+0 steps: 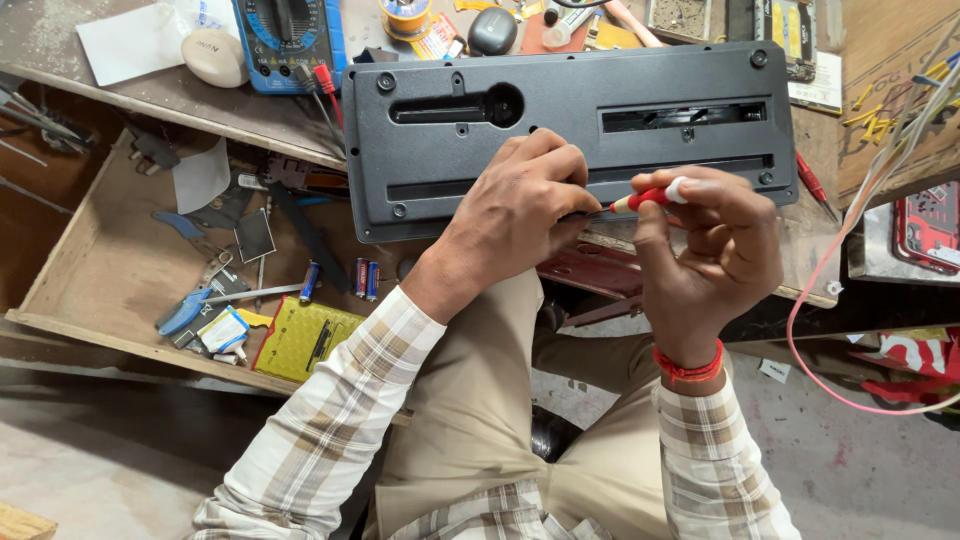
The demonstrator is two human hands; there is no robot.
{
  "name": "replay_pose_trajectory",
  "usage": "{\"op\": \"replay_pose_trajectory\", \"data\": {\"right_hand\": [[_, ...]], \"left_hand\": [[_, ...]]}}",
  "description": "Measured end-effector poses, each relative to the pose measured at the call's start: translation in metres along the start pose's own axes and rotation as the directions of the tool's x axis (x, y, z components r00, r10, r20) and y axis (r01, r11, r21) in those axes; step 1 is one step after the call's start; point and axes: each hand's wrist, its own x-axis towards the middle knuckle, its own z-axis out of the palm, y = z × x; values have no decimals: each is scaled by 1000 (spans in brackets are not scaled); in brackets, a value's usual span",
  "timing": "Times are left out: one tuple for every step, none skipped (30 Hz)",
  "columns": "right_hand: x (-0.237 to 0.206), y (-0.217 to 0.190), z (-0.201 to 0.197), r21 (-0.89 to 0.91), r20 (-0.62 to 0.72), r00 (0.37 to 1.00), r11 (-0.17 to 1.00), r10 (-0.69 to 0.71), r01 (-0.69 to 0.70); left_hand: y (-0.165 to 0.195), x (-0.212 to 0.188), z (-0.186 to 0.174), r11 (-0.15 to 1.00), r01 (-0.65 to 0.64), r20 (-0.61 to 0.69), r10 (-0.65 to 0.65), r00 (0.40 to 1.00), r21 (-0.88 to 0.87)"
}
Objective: The person uses a screwdriver to remove screws from the back cover of a black electronic device, opens the battery compartment, removes two batteries, and then continues to unscrew additional fasteners around the casing. The device remains on the workbench throughout.
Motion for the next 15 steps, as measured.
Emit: {"op": "replay_pose_trajectory", "data": {"right_hand": [[-1, 0, 1, -18, -3, 1000, 1000, -2, 2], [-1, -1, 0, -27, -5, 1000, 1000, -11, 11], [-1, -1, 1, -36, -7, 1000, 999, -21, 20], [0, -1, 1, -37, -9, 999, 999, -36, 36], [0, -1, 1, -36, -10, 999, 998, -52, 51], [0, -1, 1, -39, -20, 998, 997, -66, 65], [-1, -1, 1, -41, -29, 996, 996, -80, 79], [-1, -1, 1, -17, -37, 997, 998, -67, 66], [-1, -1, 1, 7, -44, 998, 999, -53, 53], [-1, -1, 0, 54, -48, 999, 998, -12, 14], [-2, -1, 0, 59, -50, 999, 998, 0, 3], [-2, 0, 0, 64, -51, 999, 998, 11, -8], [-3, 1, 0, 28, -53, 999, 1000, -8, 9], [-3, 2, -1, 10, -49, 999, 1000, -21, 22], [-4, 3, -1, -9, -46, 998, 999, -35, 35]], "left_hand": [[1, 0, 0, 1000, -4, 0, 4, 1000, 5], [1, -1, 0, 1000, -8, -1, 8, 1000, 10], [2, -1, 0, 1000, -12, -1, 12, 1000, 15], [3, -1, 1, 1000, -6, -7, 6, 1000, 15], [4, -1, 2, 1000, -1, -12, 1, 1000, 15], [4, 0, 3, 1000, 4, -18, -4, 1000, 15], [5, 0, 4, 1000, 4, -19, -4, 1000, 9], [4, 1, 5, 1000, 4, -19, -4, 1000, 4], [4, 1, 5, 1000, 5, -18, -5, 1000, -2], [4, 1, 5, 1000, 4, -17, -4, 1000, -3], [4, 0, 4, 1000, 2, -15, -2, 1000, -6], [4, 0, 5, 1000, 0, -14, -1, 1000, -10], [3, 0, 5, 1000, 5, -14, -5, 1000, -11], [3, 0, 4, 1000, 10, -13, -10, 1000, -12], [3, 0, 4, 1000, 15, -13, -15, 1000, -11]]}}
